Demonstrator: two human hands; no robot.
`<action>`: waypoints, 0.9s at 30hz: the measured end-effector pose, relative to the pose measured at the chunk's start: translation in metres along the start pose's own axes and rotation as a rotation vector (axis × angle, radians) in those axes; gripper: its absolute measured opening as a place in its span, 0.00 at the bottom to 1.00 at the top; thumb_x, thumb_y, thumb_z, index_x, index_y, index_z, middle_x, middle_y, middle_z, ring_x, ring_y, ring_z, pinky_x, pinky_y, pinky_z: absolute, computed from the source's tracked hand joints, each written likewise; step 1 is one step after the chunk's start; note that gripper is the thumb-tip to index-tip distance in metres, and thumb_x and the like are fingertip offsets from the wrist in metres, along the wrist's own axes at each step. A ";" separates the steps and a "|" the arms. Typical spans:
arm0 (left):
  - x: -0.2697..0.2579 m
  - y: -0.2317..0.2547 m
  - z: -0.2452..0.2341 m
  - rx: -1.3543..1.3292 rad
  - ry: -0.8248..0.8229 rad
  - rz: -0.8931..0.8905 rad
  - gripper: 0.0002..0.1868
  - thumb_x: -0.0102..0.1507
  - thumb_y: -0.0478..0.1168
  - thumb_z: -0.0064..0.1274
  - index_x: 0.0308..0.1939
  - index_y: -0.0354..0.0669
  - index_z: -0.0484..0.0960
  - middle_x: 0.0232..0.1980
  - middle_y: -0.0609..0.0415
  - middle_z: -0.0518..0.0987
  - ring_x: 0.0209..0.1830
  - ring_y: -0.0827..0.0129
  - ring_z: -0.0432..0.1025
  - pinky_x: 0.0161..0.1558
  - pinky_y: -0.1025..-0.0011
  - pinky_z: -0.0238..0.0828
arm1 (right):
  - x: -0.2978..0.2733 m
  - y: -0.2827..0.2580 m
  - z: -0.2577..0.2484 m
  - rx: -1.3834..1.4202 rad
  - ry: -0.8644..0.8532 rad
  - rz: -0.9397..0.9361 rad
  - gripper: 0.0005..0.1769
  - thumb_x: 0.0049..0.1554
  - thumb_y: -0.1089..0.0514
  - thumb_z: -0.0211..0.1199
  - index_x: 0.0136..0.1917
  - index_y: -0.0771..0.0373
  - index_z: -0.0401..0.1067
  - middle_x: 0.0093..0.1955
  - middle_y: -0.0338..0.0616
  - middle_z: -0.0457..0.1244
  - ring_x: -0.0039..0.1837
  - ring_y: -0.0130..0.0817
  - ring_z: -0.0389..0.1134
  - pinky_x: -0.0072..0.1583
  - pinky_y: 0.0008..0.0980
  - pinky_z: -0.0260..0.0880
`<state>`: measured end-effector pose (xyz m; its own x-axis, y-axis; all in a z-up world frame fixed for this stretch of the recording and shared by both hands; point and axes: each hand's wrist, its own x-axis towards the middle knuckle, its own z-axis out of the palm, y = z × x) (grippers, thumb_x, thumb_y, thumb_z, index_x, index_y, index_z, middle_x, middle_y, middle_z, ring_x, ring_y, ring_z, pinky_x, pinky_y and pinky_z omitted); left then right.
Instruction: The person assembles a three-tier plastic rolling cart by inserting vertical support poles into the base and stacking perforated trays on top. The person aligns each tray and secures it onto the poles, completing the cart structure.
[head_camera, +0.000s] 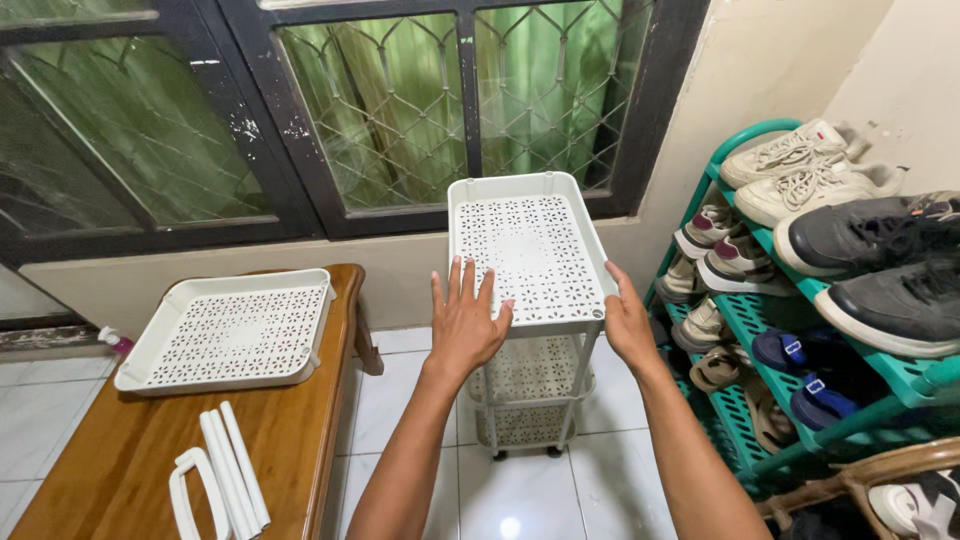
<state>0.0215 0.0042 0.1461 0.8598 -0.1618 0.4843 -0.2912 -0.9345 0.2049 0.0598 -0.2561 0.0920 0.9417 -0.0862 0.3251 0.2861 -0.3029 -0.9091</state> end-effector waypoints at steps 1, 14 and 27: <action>0.003 0.002 -0.002 0.017 -0.014 0.010 0.35 0.67 0.58 0.42 0.71 0.37 0.66 0.77 0.32 0.56 0.80 0.42 0.42 0.73 0.38 0.27 | 0.000 0.003 0.000 -0.035 0.015 -0.063 0.33 0.59 0.61 0.42 0.78 0.62 0.58 0.63 0.61 0.65 0.63 0.42 0.67 0.64 0.38 0.64; 0.038 0.001 0.022 -0.012 -0.014 0.017 0.35 0.66 0.53 0.39 0.73 0.37 0.64 0.78 0.31 0.52 0.82 0.43 0.39 0.76 0.45 0.24 | -0.008 -0.008 0.005 -0.045 0.036 0.030 0.33 0.60 0.58 0.42 0.78 0.57 0.59 0.61 0.58 0.67 0.58 0.41 0.68 0.61 0.38 0.65; 0.058 0.108 0.063 -0.074 0.184 0.072 0.36 0.65 0.48 0.44 0.73 0.30 0.64 0.76 0.28 0.58 0.81 0.39 0.44 0.76 0.41 0.28 | -0.003 0.014 0.005 0.065 0.037 -0.097 0.30 0.62 0.59 0.41 0.77 0.62 0.58 0.75 0.55 0.58 0.74 0.42 0.59 0.71 0.37 0.56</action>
<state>0.0663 -0.1262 0.1426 0.7466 -0.1604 0.6457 -0.3851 -0.8956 0.2228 0.0619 -0.2554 0.0773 0.9023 -0.0946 0.4207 0.3876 -0.2498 -0.8874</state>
